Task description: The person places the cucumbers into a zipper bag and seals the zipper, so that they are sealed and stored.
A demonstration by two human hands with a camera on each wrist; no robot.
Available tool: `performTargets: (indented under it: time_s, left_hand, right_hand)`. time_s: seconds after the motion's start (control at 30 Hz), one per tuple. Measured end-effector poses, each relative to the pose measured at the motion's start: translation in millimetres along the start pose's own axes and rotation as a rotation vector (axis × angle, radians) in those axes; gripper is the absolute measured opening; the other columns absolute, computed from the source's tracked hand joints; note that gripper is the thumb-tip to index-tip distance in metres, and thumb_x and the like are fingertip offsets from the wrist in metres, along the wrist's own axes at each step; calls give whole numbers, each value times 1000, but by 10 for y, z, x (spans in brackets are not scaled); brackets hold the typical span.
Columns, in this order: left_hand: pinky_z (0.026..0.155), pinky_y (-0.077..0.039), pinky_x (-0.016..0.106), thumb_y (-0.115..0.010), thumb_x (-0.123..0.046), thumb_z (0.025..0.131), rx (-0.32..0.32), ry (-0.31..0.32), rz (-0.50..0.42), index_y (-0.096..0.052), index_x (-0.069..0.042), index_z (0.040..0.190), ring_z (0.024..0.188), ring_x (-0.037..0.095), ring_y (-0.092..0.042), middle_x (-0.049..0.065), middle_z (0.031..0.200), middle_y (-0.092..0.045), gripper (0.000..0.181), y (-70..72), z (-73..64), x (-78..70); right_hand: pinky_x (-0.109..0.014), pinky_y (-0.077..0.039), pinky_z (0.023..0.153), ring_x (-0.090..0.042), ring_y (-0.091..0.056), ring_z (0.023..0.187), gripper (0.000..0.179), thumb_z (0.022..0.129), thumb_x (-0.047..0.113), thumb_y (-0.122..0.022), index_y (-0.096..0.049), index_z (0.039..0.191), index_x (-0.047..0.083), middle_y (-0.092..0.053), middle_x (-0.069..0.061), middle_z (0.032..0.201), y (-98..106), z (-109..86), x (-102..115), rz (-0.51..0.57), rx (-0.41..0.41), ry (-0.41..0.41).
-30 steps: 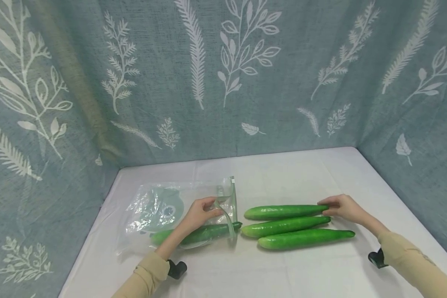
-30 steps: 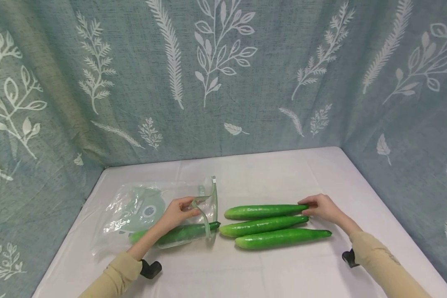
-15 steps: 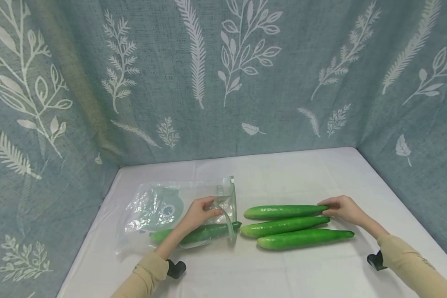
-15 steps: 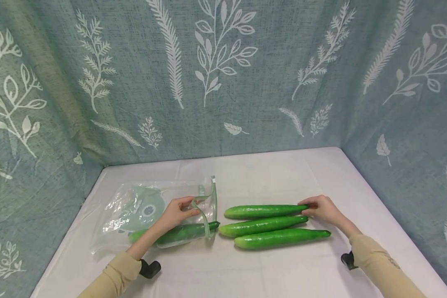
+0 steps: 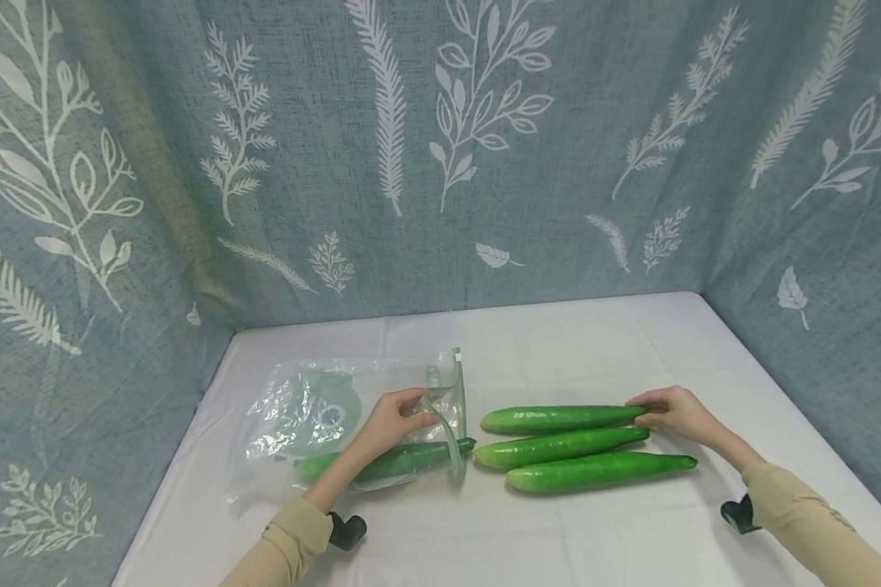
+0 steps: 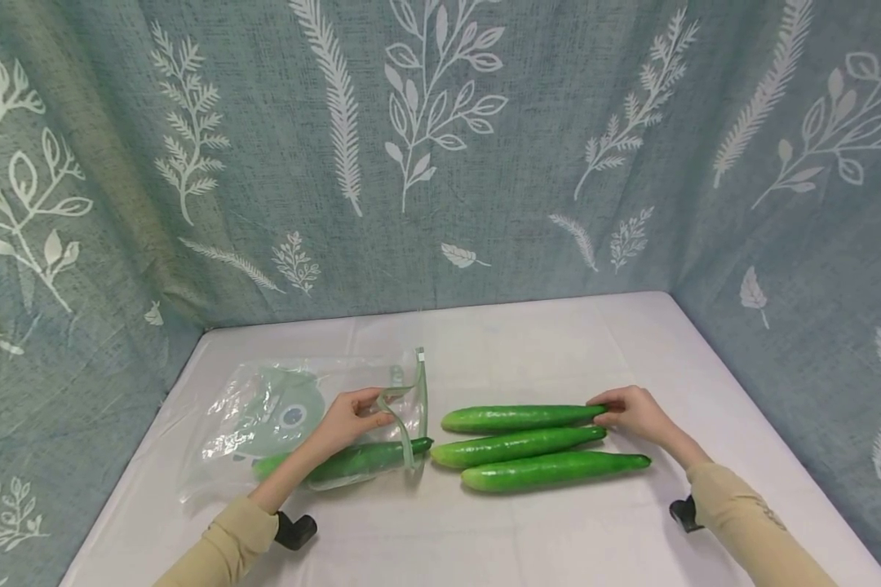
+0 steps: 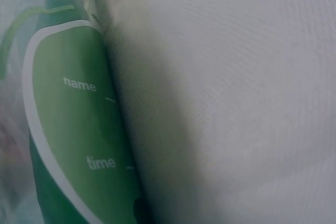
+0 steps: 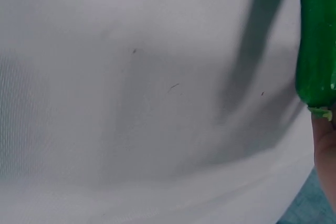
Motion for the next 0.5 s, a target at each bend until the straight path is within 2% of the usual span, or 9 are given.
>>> performTargets:
  time_s: [0.27,0.4,0.5]
  left_hand:
    - [103,-43,52,-74,-26,81,-2,12,15,-62,-6,123,124,34,-54,14,129,-61,48,-5,3,47]
    - [104,-44,50,-75,-27,81,-11,14,13,-62,-8,123,125,33,-53,12,130,-61,48,7,9,29]
    - [104,-44,50,-74,-26,81,-13,6,11,-62,-7,123,125,34,-53,13,130,-61,48,13,6,0]
  right_hand:
    - [-22,-56,71,-23,-68,90,27,84,12,-70,-68,107,-1,-70,-18,104,64,6,64,-18,-25,34]
    - [-24,-57,76,-29,-67,98,30,87,16,-68,-67,111,-1,-69,-19,109,125,-14,74,24,-32,20]
    - [-24,-57,77,-28,-66,101,33,88,18,-67,-65,114,-2,-67,-21,113,157,-28,80,72,-32,5]
Point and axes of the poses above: each hand's wrist, its own z-axis towards the middle knuckle, its own y-axis out of the back of the hand, x = y × z, the point moved 10 cm from there along z, towards the middle knuckle
